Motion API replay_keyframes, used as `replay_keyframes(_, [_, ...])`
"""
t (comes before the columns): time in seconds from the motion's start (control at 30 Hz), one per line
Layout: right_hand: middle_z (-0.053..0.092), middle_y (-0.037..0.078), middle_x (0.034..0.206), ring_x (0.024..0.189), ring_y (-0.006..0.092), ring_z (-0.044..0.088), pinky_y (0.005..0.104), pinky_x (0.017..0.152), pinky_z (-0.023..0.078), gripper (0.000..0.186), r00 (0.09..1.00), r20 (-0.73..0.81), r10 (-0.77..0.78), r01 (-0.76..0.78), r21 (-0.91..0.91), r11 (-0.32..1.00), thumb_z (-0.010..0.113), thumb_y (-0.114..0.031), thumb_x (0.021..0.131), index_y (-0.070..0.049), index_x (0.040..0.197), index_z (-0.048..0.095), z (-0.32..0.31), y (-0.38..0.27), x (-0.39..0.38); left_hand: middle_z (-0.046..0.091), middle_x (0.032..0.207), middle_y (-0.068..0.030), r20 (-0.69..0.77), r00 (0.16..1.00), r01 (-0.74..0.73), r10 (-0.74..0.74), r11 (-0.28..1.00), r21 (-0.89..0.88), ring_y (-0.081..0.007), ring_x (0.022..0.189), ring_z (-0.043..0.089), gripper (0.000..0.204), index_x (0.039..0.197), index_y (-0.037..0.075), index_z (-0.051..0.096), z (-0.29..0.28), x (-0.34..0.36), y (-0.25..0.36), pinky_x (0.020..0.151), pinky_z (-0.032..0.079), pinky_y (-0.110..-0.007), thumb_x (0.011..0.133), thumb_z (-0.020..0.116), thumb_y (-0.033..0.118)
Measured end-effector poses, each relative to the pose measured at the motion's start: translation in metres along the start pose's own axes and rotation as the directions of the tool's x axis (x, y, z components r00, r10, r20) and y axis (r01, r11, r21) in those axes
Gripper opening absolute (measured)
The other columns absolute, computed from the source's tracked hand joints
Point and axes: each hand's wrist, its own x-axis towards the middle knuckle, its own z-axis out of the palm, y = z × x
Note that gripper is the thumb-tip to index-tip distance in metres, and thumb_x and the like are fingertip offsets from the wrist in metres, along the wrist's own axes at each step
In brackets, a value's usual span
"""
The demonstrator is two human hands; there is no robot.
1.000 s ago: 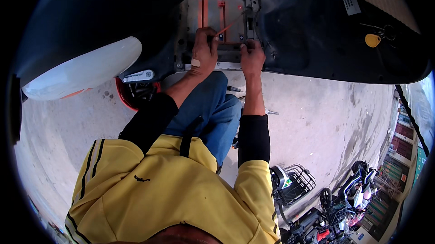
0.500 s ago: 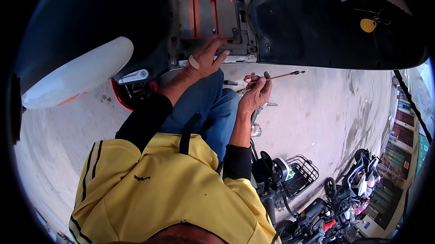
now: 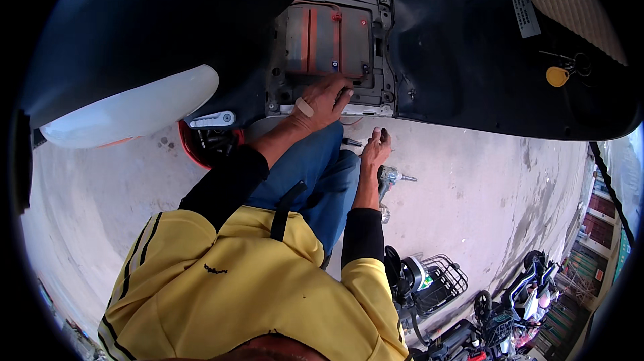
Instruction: The person uses a power drill to remove screws from the seat assembly of a white scooter. After detaching the seat, they open the storage compartment and remove various items, including papers, a plastic bag, and a small orange object, placing them aside.
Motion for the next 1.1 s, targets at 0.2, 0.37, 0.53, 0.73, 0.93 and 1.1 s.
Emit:
replay_keyframes(0.2, [0.069,0.011,0.099,0.091,0.0222,0.064,0.0345,0.084,0.052,0.028,0.844,-0.166,-0.51,0.529,0.093,0.844,0.06,-0.025,0.107,0.001,0.113,0.069,-0.001,-0.139,-0.046,0.066,0.104,-0.0173,-0.011,0.999,0.035,-0.035,0.999,-0.003,-0.0396,0.094,0.067,0.016,0.108,0.003,0.062,-0.007,0.002,0.003,0.082,0.054,-0.046,0.097,0.066,0.014])
replay_keyframes(0.37, [0.066,0.015,0.103,0.092,0.0312,0.065,0.039,0.085,0.051,0.025,0.755,-0.031,-0.656,0.655,0.089,0.75,0.058,-0.021,0.106,0.0,0.112,0.069,0.054,-0.194,-0.008,0.063,0.111,-0.0174,-0.085,0.983,0.165,-0.16,0.985,0.058,-0.0401,0.106,0.063,0.02,0.113,0.003,0.062,-0.004,0.028,-0.014,0.09,0.052,-0.047,0.095,0.067,0.012])
replay_keyframes(0.53, [0.066,0.017,0.104,0.096,0.0351,0.065,0.043,0.086,0.051,0.023,0.792,-0.05,-0.609,0.608,-0.03,0.793,0.06,-0.019,0.103,0.001,0.111,0.069,0.073,-0.19,-0.002,0.061,0.119,-0.0147,-0.267,0.956,0.205,-0.118,0.923,0.327,-0.0374,0.117,0.06,0.024,0.116,0.005,0.063,-0.012,0.095,-0.055,0.098,0.049,-0.049,0.094,0.068,0.013])
replay_keyframes(0.73, [0.065,0.017,0.104,0.097,0.0366,0.064,0.0438,0.086,0.051,0.023,0.811,-0.027,-0.584,0.584,-0.015,0.812,0.06,-0.019,0.102,0.001,0.109,0.07,0.071,-0.197,-0.009,0.062,0.114,-0.0168,-0.163,0.966,0.256,-0.199,0.806,0.534,-0.0351,0.11,0.061,0.022,0.114,0.006,0.062,-0.002,0.141,-0.091,0.1,0.046,-0.048,0.096,0.066,0.018])
replay_keyframes(0.93, [0.065,0.016,0.102,0.094,0.0363,0.064,0.0431,0.085,0.051,0.022,0.804,-0.06,-0.592,0.592,-0.012,0.806,0.061,-0.019,0.101,-0.001,0.109,0.071,0.07,-0.193,-0.005,0.065,0.105,-0.0133,-0.523,0.803,0.371,-0.286,0.926,0.063,-0.0288,0.096,0.065,0.017,0.104,0.003,0.059,-0.001,0.145,-0.072,0.088,0.051,-0.042,0.1,0.066,0.018])
replay_keyframes(1.1, [0.065,0.016,0.101,0.093,0.0363,0.064,0.043,0.084,0.051,0.023,0.798,-0.048,-0.601,0.602,0.037,0.797,0.061,-0.021,0.102,-0.001,0.107,0.071,0.072,-0.196,-0.009,0.066,0.089,-0.0061,-0.719,0.695,0.131,0.022,0.979,0.157,-0.0171,0.08,0.063,0.02,0.1,0.003,0.061,0.01,0.184,-0.13,0.076,0.051,-0.034,0.1,0.07,0.021])
